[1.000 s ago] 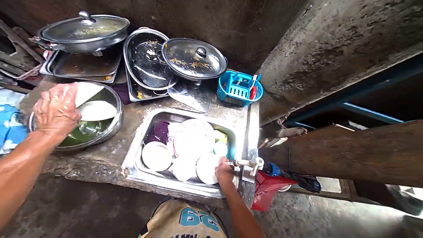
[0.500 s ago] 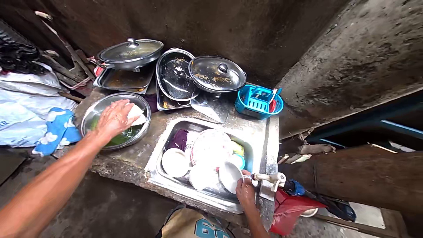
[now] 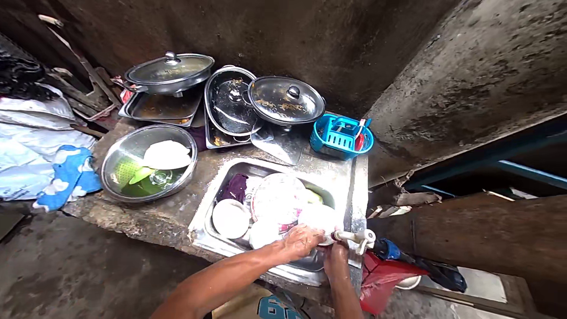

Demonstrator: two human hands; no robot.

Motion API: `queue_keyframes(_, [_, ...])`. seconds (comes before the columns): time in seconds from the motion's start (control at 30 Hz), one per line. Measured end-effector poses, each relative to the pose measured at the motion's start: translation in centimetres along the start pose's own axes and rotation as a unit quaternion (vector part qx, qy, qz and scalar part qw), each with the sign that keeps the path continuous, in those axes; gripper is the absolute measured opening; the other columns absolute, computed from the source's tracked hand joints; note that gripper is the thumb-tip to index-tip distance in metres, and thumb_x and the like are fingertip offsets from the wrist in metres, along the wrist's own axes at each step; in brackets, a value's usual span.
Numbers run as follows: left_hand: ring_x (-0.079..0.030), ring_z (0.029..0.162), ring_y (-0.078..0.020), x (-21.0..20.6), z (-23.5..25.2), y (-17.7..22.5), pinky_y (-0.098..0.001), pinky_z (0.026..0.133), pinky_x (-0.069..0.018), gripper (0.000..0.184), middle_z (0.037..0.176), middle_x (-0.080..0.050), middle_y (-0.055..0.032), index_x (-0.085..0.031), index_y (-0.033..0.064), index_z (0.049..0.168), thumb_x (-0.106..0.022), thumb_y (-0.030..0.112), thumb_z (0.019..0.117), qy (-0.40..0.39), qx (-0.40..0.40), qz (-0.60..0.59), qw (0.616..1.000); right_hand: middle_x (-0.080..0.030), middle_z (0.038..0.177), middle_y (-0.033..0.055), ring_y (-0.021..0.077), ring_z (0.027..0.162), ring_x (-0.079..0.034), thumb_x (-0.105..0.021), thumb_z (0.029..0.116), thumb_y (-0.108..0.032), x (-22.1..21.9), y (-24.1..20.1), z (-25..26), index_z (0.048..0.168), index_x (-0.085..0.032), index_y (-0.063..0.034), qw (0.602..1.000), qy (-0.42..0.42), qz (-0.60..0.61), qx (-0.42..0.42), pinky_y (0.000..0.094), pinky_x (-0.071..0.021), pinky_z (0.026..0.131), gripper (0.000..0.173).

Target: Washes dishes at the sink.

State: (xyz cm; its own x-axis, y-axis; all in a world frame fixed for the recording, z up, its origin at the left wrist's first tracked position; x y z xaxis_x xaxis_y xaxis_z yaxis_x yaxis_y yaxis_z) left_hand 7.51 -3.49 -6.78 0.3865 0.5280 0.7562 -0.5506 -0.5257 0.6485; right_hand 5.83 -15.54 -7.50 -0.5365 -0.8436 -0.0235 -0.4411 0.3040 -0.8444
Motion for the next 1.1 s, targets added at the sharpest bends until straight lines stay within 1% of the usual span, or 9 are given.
queue_keyframes(0.1, [-0.070, 0.104, -0.0379, 2.3, 0.3, 0.2, -0.0612, 0.093, -0.0517, 0.038, 0.108, -0.072, -0.0212, -0.067, 0.0027, 0.122, -0.045, 0.031, 0.1088, -0.050, 0.120, -0.151, 0.980, -0.056, 0.101, 0.0098, 0.0165, 0.084, -0.059, -0.034, 0.1117, -0.017, 0.2, 0.4, 0.2, 0.130, -0.048, -0.0002, 0.997, -0.045, 0.055, 0.002, 0.0355, -0.0538, 0.074, 0.028])
queue_keyframes(0.2, [-0.067, 0.102, -0.0257, 4.8, 0.1, -1.5, -0.0469, 0.096, -0.0514, 0.036, 0.104, -0.071, -0.0186, -0.069, -0.0030, 0.114, -0.049, 0.026, 0.1064, 0.094, 0.204, -0.299, 0.927, -0.054, 0.131, 0.0186, 0.0233, 0.113, -0.057, -0.027, 0.1131, -0.019, -0.2, 1.5, 0.6, 0.145, -0.039, 0.0013, 0.997, -0.050, 0.065, -0.009, 0.0421, -0.0508, 0.094, 0.040])
queue_keyframes(0.37, [-0.065, 0.109, -0.0280, 3.7, 0.5, -7.6, -0.0461, 0.099, -0.0502, 0.043, 0.114, -0.068, -0.0220, -0.066, -0.0048, 0.122, -0.041, 0.029, 0.1114, 0.273, 0.397, -0.349, 0.804, -0.062, 0.116, 0.0137, 0.0184, 0.103, -0.064, -0.053, 0.1041, -0.004, -0.9, 2.1, 0.0, 0.130, -0.051, 0.0006, 0.989, -0.060, 0.139, -0.007, 0.0371, -0.0569, 0.089, 0.026])
queue_keyframes(0.57, [-0.053, 0.138, -0.0277, 1.2, 2.0, -0.9, -0.0500, 0.116, -0.0382, 0.040, 0.140, -0.063, -0.0110, -0.067, 0.0080, 0.132, -0.043, 0.025, 0.1051, 0.172, 0.217, -0.084, 0.957, -0.064, 0.117, 0.0119, 0.0179, 0.108, -0.064, -0.039, 0.1101, -0.012, -1.9, 1.3, -1.3, 0.133, -0.049, -0.0020, 0.966, -0.104, 0.235, -0.008, 0.0378, -0.0551, 0.095, 0.027])
queue_keyframes(0.7, [-0.065, 0.121, -0.0220, -0.7, 2.2, 1.9, -0.0454, 0.106, -0.0491, 0.027, 0.123, -0.072, -0.0026, -0.071, 0.0150, 0.118, -0.054, 0.027, 0.1004, 0.270, 0.006, 0.097, 0.958, -0.066, 0.103, 0.0094, 0.0184, 0.096, -0.066, -0.030, 0.1117, -0.021, -1.2, 1.4, -1.2, 0.121, -0.056, -0.0055, 0.970, -0.071, 0.227, -0.050, 0.0386, -0.0571, 0.084, 0.031])
queue_keyframes(0.83, [-0.053, 0.136, -0.0299, 0.3, 4.3, -0.6, -0.0557, 0.110, -0.0431, 0.047, 0.142, -0.061, -0.0099, -0.064, 0.0145, 0.136, -0.058, 0.041, 0.0987, 0.012, 0.162, -0.088, 0.983, -0.063, 0.110, 0.0123, 0.0172, 0.102, -0.064, -0.036, 0.1097, -0.012, 0.0, 1.3, -1.0, 0.126, -0.054, -0.0003, 0.992, -0.010, 0.116, 0.039, 0.0374, -0.0560, 0.090, 0.027])
queue_keyframes(0.97, [-0.060, 0.123, -0.0258, 1.5, 3.5, -4.2, -0.0468, 0.105, -0.0486, 0.052, 0.133, -0.063, -0.0169, -0.057, 0.0030, 0.139, -0.041, 0.043, 0.1095, 0.029, 0.370, -0.489, 0.789, -0.071, 0.102, 0.0256, 0.0282, 0.098, -0.070, -0.062, 0.1002, -0.012, -0.2, -1.1, -2.4, 0.107, -0.069, 0.0138, 0.947, -0.052, -0.255, 0.190, 0.0443, -0.0541, 0.094, 0.027])
queue_keyframes(1.03, [-0.067, 0.099, -0.0213, 2.1, 1.9, -5.0, -0.0423, 0.087, -0.0567, 0.042, 0.111, -0.067, -0.0117, -0.056, 0.0063, 0.132, -0.042, 0.039, 0.1095, 0.028, 0.412, -0.610, 0.676, -0.075, 0.093, 0.0206, 0.0311, 0.092, -0.074, -0.065, 0.0979, -0.025, -0.9, -1.5, -3.1, 0.096, -0.075, 0.0080, 0.826, -0.204, -0.380, 0.362, 0.0501, -0.0591, 0.088, 0.034])
queue_keyframes(1.1, [-0.067, 0.083, -0.0213, 2.5, 0.1, -6.3, -0.0396, 0.072, -0.0583, 0.023, 0.098, -0.066, -0.0125, -0.054, 0.0017, 0.123, -0.047, 0.014, 0.1047, 0.046, 0.463, -0.606, 0.645, -0.076, 0.096, 0.0119, 0.0289, 0.097, -0.074, -0.062, 0.1005, -0.038, -1.2, -1.3, -2.9, 0.091, -0.077, -0.0047, 0.721, -0.270, -0.422, 0.478, 0.0504, -0.0597, 0.088, 0.038])
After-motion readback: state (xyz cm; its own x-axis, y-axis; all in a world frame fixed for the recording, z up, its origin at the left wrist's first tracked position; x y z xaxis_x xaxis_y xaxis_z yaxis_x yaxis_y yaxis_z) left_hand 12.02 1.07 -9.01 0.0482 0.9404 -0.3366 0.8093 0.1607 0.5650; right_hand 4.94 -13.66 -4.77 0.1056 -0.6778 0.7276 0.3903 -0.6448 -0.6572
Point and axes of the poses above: each hand's wrist, its own z-axis towards the middle knuckle, its own x-axis out of the back of the hand, y = z × x, the point moved 5 cm from there along z, towards the middle knuckle
